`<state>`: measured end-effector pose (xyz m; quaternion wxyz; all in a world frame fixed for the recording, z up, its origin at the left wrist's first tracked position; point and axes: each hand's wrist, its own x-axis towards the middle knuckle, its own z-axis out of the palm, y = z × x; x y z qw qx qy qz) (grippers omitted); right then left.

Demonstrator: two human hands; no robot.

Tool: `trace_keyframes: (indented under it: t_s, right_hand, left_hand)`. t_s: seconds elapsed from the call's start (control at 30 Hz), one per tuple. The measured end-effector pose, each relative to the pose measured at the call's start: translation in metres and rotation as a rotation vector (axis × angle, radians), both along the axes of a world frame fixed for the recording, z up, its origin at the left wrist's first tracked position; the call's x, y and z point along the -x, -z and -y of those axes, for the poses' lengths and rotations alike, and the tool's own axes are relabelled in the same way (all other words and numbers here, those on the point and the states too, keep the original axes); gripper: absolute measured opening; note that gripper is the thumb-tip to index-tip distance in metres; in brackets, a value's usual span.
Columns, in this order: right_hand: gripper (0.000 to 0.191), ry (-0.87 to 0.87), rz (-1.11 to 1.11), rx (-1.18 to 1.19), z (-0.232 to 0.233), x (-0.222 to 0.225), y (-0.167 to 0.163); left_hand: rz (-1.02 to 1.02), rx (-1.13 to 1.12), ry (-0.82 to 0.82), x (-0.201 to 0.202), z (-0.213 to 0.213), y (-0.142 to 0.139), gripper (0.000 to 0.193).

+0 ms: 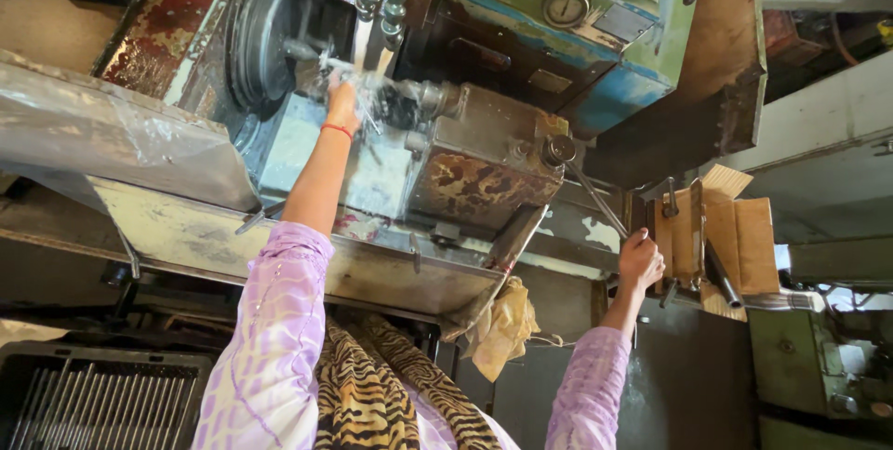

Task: The person repeatedly picks up small metal rods from a tray, inserts them into a grinding machine, and operates a lever to process them. After each cycle, the person removes the processed rod and places it into a collection bin. The task is performed continuously throughout the clip.

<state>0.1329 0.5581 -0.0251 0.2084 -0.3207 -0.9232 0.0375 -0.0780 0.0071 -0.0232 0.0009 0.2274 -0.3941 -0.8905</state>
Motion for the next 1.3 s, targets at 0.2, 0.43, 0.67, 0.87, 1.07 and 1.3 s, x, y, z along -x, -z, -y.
trace_keyframes:
  t_s: [0.2, 0.43, 0.67, 0.87, 1.07, 1.3]
  right_hand:
    - [0.053, 0.005, -0.034, -0.002, 0.006, -0.011, 0.007]
    - [0.055, 0.01, -0.068, -0.039, -0.001, 0.004, 0.0]
    - [0.053, -0.032, -0.162, -0.1, -0.001, 0.005, 0.004]
    - [0.053, -0.035, -0.191, -0.085, -0.002, 0.007, 0.005]
    - [0.053, -0.028, -0.188, -0.108, -0.005, 0.007, 0.006]
    - [0.052, -0.061, -0.196, -0.13, -0.006, 0.008, 0.006]
  left_hand:
    - [-0.044, -0.133, -0.029, 0.0, 0.002, -0.002, 0.037]
    - [0.091, 0.024, -0.006, 0.006, -0.014, -0.006, 0.026]
    - [-0.232, -0.139, -0.124, 0.007, -0.034, -0.01, 0.042]
    - [-0.343, -0.252, -0.035, 0.002, -0.029, -0.009, 0.056]
    - [-0.214, -0.23, -0.046, 0.007, -0.026, -0.002, 0.054]
    - [-0.124, -0.166, -0.046, 0.007, -0.019, 0.002, 0.053]
